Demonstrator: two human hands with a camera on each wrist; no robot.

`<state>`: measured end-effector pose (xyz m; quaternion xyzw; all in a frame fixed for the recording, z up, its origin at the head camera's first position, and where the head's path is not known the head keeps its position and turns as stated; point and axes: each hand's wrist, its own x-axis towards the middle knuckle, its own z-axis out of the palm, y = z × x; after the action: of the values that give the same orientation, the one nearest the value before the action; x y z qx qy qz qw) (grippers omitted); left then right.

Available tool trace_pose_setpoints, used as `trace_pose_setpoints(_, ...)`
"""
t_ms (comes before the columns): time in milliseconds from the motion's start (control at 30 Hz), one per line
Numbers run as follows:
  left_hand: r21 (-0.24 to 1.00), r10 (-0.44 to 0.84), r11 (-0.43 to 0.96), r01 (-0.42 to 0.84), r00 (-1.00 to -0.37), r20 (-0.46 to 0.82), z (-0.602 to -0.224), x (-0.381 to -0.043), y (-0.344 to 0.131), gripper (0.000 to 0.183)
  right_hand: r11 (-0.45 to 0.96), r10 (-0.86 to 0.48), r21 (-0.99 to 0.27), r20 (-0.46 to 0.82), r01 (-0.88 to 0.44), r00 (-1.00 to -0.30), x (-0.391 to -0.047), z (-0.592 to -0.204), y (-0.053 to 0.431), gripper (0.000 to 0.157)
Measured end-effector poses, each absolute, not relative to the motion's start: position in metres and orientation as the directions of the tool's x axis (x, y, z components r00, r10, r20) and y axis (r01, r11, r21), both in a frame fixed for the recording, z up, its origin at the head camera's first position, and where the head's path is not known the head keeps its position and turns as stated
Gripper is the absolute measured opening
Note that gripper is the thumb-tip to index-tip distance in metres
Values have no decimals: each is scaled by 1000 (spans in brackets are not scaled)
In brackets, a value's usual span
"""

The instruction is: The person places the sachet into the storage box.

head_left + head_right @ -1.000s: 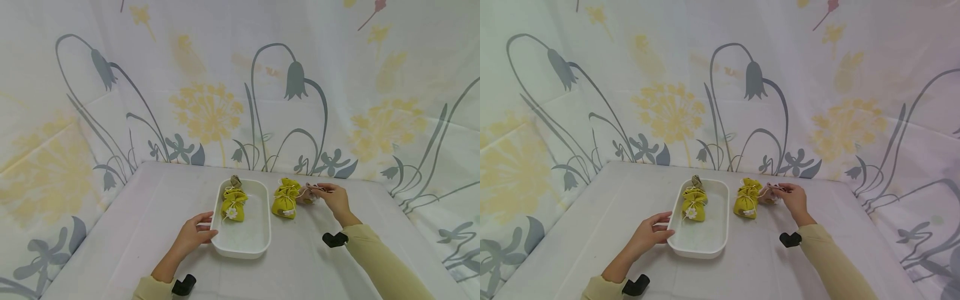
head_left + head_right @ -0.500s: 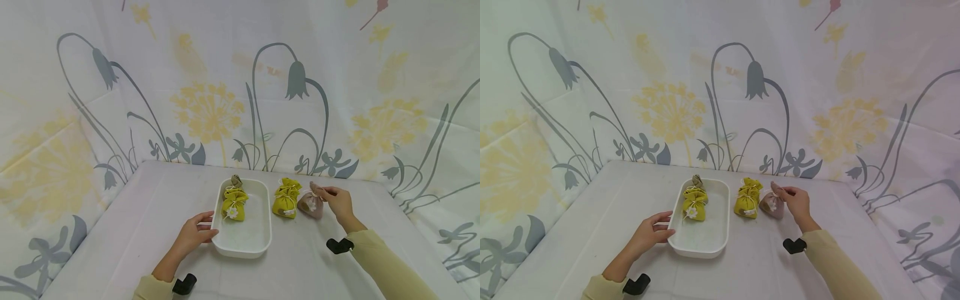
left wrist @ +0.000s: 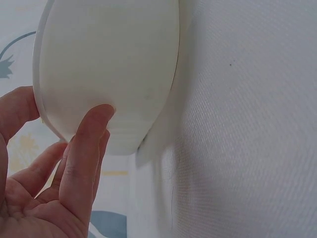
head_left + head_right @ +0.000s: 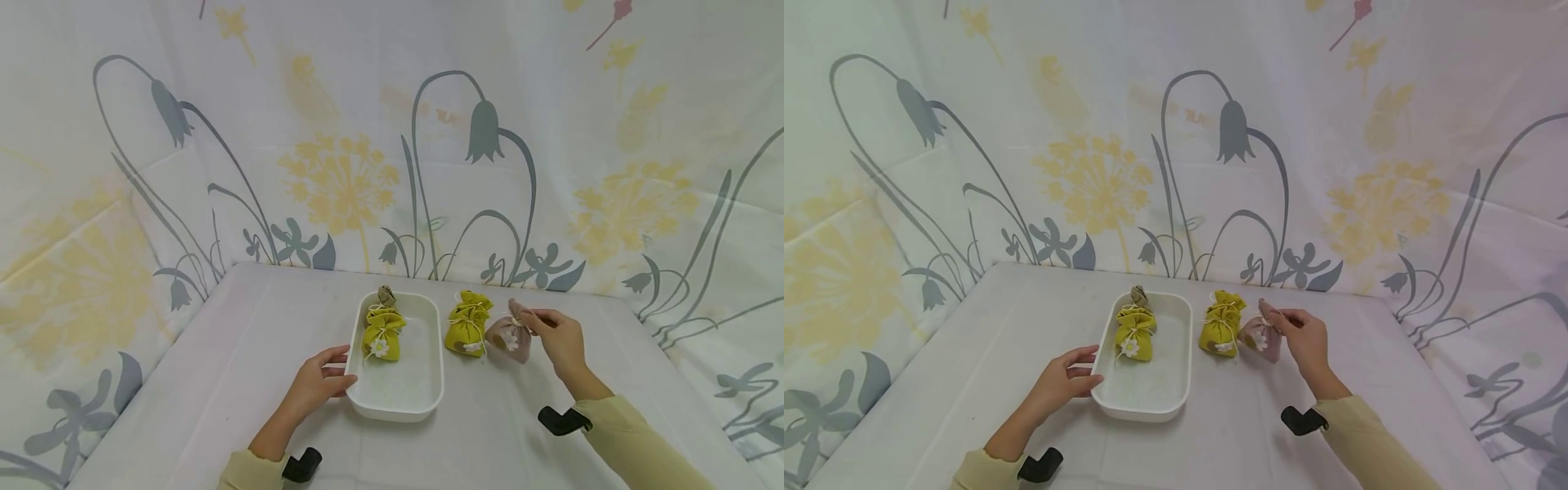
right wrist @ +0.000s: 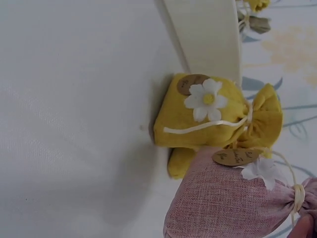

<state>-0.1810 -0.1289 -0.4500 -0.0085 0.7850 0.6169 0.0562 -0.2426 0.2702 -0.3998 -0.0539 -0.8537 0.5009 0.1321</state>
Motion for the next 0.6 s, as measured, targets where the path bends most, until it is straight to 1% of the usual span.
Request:
trace_pose_setpoints(200, 967, 53, 239, -82, -994, -98, -449, -180, -129, 58, 462, 259, -886, 185, -47, -948, -227, -388, 263, 47)
trace_pose_setpoints(367, 967, 49, 242, -83, -994, -97, -449, -180, -128, 58, 453, 245, -890, 184, -55, -952, -215, -385, 258, 45)
trace_pose_setpoints(600, 964, 51, 254, -79, -994, -95, -450, -181, -129, 57, 381, 229, -919, 202, -103, -952, -205, -382, 252, 42)
